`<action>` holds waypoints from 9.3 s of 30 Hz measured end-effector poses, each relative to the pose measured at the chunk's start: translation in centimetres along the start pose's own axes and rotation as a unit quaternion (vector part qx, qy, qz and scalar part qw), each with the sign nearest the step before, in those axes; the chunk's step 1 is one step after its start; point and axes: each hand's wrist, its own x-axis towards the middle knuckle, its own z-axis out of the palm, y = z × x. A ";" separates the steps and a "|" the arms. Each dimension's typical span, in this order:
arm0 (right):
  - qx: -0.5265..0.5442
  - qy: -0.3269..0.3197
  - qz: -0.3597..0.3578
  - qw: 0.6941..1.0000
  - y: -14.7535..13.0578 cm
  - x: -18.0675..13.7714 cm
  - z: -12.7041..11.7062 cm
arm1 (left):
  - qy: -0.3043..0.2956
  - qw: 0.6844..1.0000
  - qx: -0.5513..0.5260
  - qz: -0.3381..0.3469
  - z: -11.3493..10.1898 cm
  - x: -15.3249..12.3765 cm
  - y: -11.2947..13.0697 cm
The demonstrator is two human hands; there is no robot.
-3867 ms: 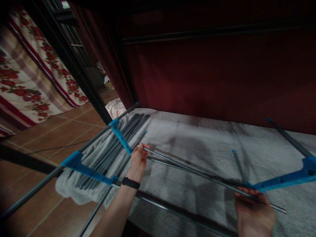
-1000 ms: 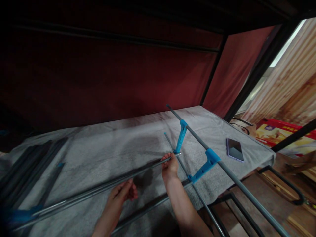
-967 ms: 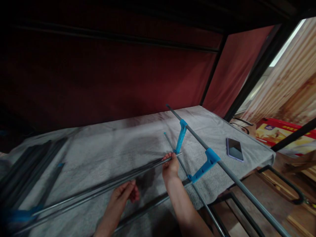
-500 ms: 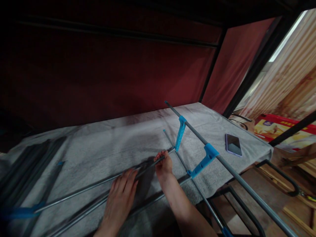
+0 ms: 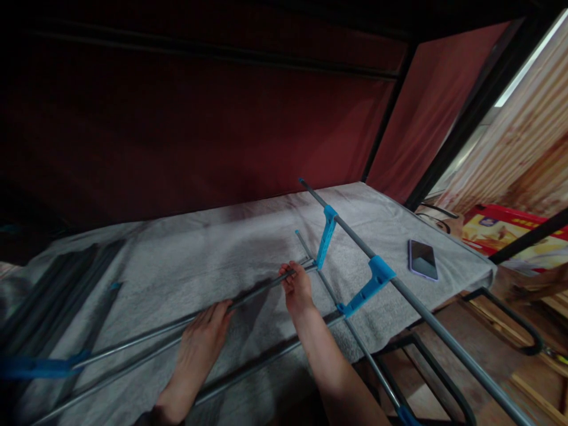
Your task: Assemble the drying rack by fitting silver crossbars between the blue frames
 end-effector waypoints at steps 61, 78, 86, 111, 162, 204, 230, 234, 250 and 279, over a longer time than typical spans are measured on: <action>-0.089 0.019 -0.058 0.994 -1.2 0.0 -0.3 | -0.106 0.994 -0.006 -0.037 -1.7 1.1 -2.0; -0.110 0.109 -0.012 0.988 -2.1 0.3 -1.5 | -0.161 0.985 -0.010 -0.057 -3.9 0.9 -1.2; -0.108 0.125 -0.004 0.986 -2.7 1.1 -2.8 | -0.176 0.983 -0.017 -0.043 -4.2 0.7 -0.3; -0.025 0.181 -0.017 0.983 -4.6 1.7 -4.3 | -0.111 0.990 -0.020 -0.089 -5.3 0.7 -2.0; -0.024 0.042 -0.035 0.998 -0.6 -0.4 -1.1 | -0.156 0.986 -0.022 -0.061 -4.2 0.8 -2.9; -0.616 -0.099 -0.436 0.649 2.3 0.1 -0.5 | -0.023 0.994 0.095 -0.049 -4.2 0.9 -1.1; -0.739 -0.058 -0.492 0.458 1.2 0.0 -0.6 | 0.233 0.970 -0.050 -0.051 -3.9 0.6 0.4; -0.695 -0.055 -0.475 0.537 1.0 -0.5 -0.2 | 0.202 0.973 -0.099 -0.060 -3.5 0.8 0.3; -0.461 -0.188 -0.326 0.804 1.9 -1.1 1.5 | 0.163 0.979 -0.117 -0.045 -3.5 1.1 0.2; -0.441 -0.367 -0.205 0.793 2.6 -3.3 2.2 | -0.008 0.997 -0.034 -0.067 -2.8 -0.1 -0.1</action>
